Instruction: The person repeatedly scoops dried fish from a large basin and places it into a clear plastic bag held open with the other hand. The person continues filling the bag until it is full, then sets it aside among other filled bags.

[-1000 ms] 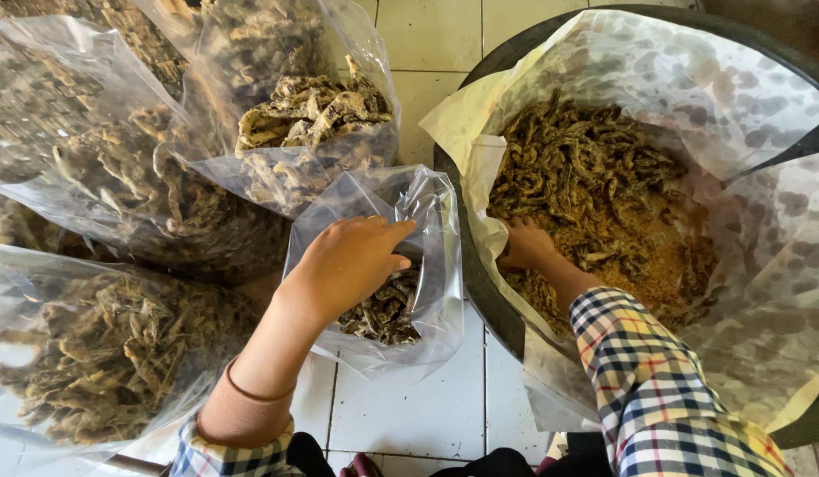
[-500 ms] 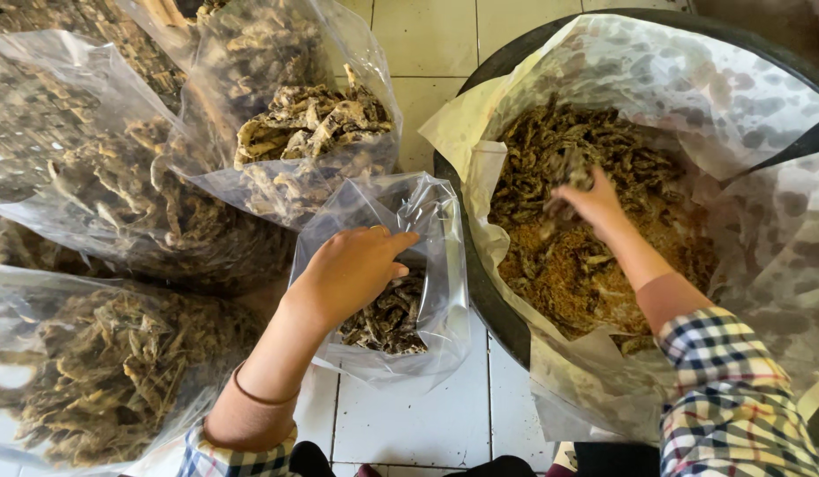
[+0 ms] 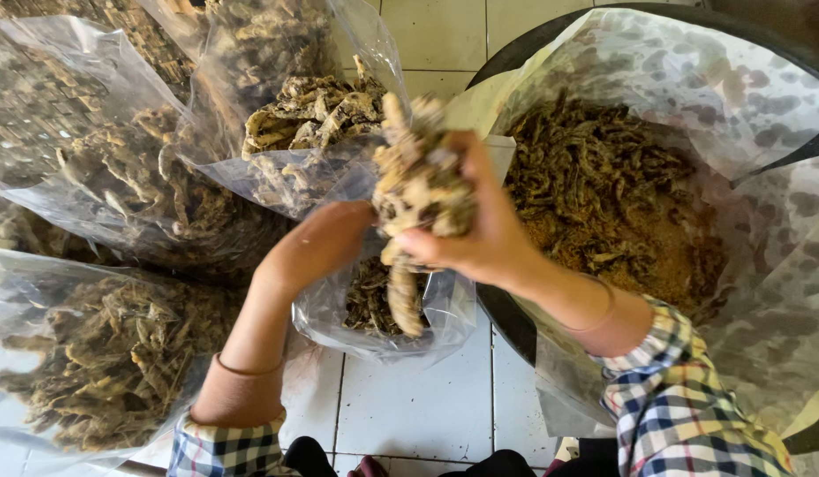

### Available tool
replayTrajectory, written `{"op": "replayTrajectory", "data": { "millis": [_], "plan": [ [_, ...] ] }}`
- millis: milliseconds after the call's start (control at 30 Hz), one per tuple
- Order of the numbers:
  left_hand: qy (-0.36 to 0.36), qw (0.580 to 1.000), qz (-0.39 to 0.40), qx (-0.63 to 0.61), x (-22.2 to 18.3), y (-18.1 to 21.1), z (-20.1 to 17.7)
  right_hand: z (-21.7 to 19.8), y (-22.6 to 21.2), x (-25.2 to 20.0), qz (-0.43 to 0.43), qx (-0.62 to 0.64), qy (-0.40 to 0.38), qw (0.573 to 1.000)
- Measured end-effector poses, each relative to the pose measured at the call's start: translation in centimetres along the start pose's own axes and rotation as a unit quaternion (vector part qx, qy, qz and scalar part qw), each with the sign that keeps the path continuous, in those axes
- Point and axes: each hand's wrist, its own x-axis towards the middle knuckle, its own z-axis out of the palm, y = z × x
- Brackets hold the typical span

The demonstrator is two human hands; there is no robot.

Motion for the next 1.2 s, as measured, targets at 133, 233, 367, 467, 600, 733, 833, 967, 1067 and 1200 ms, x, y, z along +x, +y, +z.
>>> {"op": "replayTrajectory", "data": {
  "millis": [133,233,367,467,600,733,833,967,1067,1200],
  "plan": [
    [0.043,0.992,-0.117,-0.006,-2.1,-1.5,-0.6,1.1,0.5,-1.2,-0.023,-0.304,-0.047,0.951],
    [0.156,0.984,-0.014,-0.086,-3.2,-1.1,-0.9,0.4,0.1,-1.3,0.043,-0.346,-0.133,0.928],
    [0.173,0.982,0.031,-0.070,-3.5,0.6,-2.0,0.0,-0.6,-1.9,0.064,-0.306,-0.218,0.924],
    [0.190,0.979,0.059,-0.051,-2.9,2.2,-2.6,-1.3,-0.8,-2.3,-0.037,-0.307,-0.204,0.929],
    [0.154,0.988,0.027,0.000,-2.3,4.2,-3.0,-8.6,0.9,-1.8,-0.112,-0.318,-0.033,0.941],
    [0.115,0.993,-0.021,-0.017,-1.9,6.2,-3.8,-19.2,9.1,-0.5,0.019,-0.354,0.147,0.923],
    [0.105,0.994,-0.020,0.007,-1.7,7.4,-4.2,-24.5,17.9,-4.4,0.192,-0.449,0.160,0.858],
    [0.104,0.994,-0.021,0.010,-1.1,7.9,-4.2,-27.8,27.6,-10.5,0.346,-0.548,0.036,0.761],
    [0.118,0.993,-0.009,0.000,-0.4,8.1,-4.1,-29.3,32.5,-11.9,0.348,-0.596,-0.026,0.724],
    [0.100,0.995,-0.017,0.012,0.3,8.4,-4.5,-30.2,35.6,-11.5,0.431,-0.613,-0.046,0.661]
  ]
}}
